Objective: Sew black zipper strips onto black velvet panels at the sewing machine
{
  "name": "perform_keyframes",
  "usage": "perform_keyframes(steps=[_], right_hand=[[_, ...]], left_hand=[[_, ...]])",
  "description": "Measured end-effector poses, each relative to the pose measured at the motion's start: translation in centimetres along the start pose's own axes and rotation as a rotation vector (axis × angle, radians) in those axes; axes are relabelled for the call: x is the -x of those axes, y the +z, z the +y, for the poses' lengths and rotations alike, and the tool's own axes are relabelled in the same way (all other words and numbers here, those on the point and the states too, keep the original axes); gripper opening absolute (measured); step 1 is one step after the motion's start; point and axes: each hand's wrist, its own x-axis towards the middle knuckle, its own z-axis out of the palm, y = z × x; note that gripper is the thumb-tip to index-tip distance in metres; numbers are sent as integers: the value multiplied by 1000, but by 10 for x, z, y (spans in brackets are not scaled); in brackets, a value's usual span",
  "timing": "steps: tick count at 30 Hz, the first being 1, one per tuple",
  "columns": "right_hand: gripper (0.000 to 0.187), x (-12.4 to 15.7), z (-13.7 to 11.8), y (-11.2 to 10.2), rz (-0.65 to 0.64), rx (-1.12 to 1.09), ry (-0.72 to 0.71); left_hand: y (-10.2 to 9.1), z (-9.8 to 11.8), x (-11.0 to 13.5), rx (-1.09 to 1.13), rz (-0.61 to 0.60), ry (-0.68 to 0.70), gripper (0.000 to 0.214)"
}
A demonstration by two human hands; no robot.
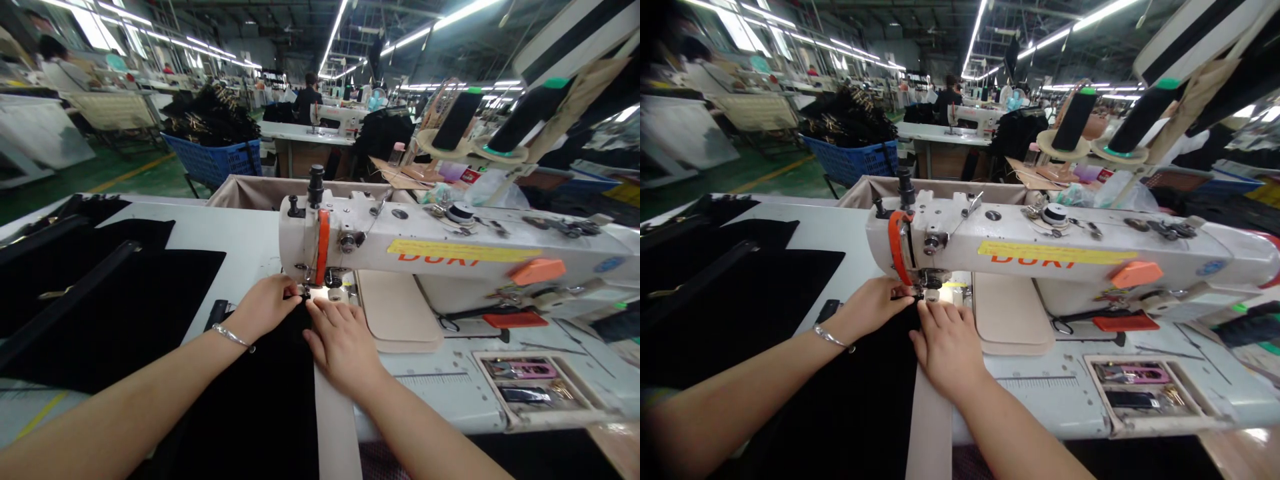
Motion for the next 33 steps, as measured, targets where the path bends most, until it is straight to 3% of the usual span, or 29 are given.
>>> perform_keyframes(steps=[9, 14, 16, 19, 29, 33], right_hand=[[48, -1, 0, 0, -28, 5, 17], [38, 2, 0, -2, -17, -39, -8], [36, 2, 0, -2, -6, -45, -12], [39, 1, 0, 0, 9, -35, 4], [41, -1, 1, 2, 8, -41, 22], [39, 9, -4, -6, 0, -67, 21]], left_hand=[[1, 2, -2, -70, 43, 26, 11], [-2, 10, 32, -135, -5, 334, 18], [-1, 8, 43, -151, -38, 378, 25], [2, 2, 48, -180, -59, 382, 33], [2, -3, 37, -159, -84, 379, 31], [-7, 2, 45, -173, -111, 332, 33]])
